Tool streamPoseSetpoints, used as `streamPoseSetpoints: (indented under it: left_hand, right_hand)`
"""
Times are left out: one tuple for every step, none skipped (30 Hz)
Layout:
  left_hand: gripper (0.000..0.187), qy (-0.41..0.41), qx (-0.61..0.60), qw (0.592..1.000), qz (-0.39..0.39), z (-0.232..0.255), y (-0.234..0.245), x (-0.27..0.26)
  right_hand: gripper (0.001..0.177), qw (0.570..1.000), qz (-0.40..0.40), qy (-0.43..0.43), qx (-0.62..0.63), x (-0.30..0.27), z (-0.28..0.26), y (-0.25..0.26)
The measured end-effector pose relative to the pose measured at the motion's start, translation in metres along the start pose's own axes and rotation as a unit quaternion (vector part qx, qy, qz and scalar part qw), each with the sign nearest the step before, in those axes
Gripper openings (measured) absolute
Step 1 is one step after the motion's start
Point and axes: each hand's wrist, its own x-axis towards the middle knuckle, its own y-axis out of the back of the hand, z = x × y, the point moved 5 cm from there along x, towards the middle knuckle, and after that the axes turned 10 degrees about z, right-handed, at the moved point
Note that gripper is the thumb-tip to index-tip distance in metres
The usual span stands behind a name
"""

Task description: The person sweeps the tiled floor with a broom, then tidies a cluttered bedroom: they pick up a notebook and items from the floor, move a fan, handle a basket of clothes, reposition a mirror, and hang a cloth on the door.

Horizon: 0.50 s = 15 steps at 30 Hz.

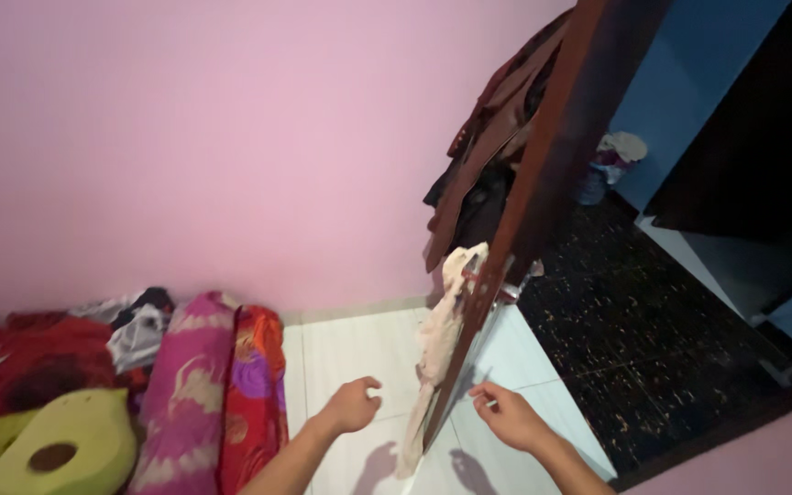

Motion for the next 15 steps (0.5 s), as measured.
streamPoseSetpoints:
  left_hand:
    - [0.042,-0.014,-0.003,1.000,-0.011,0.012,-0.009,0.025]
    - [0.042,-0.027,-0.007,0.999,-0.022,0.022,-0.019,0.048]
    - [0.042,-0.039,-0.013,0.999,-0.032,0.032,-0.031,0.069]
    - [0.041,-0.040,-0.032,0.998,-0.036,0.040,-0.043,0.089]
    - [0.041,-0.040,-0.049,0.997,-0.037,0.047,-0.051,0.113]
    - [0.041,-0.040,-0.066,0.996,-0.038,0.053,-0.058,0.135]
    - [0.041,-0.010,-0.101,0.993,-0.056,0.055,-0.064,0.158]
    - [0.042,0.019,-0.136,0.988,-0.074,0.058,-0.067,0.185]
    - [0.043,0.047,-0.169,0.980,-0.095,0.062,-0.070,0.208]
    - [0.043,-0.026,-0.129,0.991,-0.012,0.074,-0.061,0.235]
    - [0.044,-0.102,-0.089,0.988,0.069,0.089,-0.055,0.258]
    - [0.040,-0.106,-0.095,0.985,0.099,0.099,-0.054,0.280]
    - [0.037,-0.110,-0.099,0.981,0.126,0.110,-0.053,0.304]
    - [0.042,-0.094,-0.115,0.982,0.117,0.117,-0.057,0.325]
    - [0.049,-0.078,-0.130,0.983,0.105,0.123,-0.064,0.343]
  right_hand:
    - [0.030,1.000,0.001,0.009,0.004,0.012,-0.002,0.004]
    - [0.030,1.000,0.002,0.018,0.007,0.024,-0.002,0.008]
    - [0.030,1.000,0.001,0.027,0.007,0.035,-0.002,0.014]
    - [0.029,0.999,0.009,0.029,0.011,0.047,-0.001,0.021]
    - [0.029,0.999,0.017,0.035,0.015,0.062,-0.003,0.028]
    - [0.028,0.999,0.024,0.040,0.019,0.078,-0.006,0.035]
    - [0.028,0.999,0.032,0.026,0.027,0.088,-0.006,0.041]
    - [0.028,0.999,0.041,0.011,0.034,0.097,-0.006,0.047]
    - [0.028,0.998,0.051,-0.005,0.043,0.103,-0.006,0.053]
    - [0.027,0.998,0.050,-0.002,0.037,0.105,-0.008,0.055]
    - [0.026,0.998,0.052,-0.001,0.030,0.108,-0.008,0.059]
    - [0.026,0.998,0.053,0.000,0.023,0.113,-0.009,0.063]
    - [0.026,0.998,0.049,-0.013,0.033,0.115,-0.008,0.062]
    - [0.026,0.998,0.045,-0.026,0.044,0.117,-0.006,0.061]
    - [0.027,0.997,0.043,-0.041,0.056,0.117,-0.004,0.058]
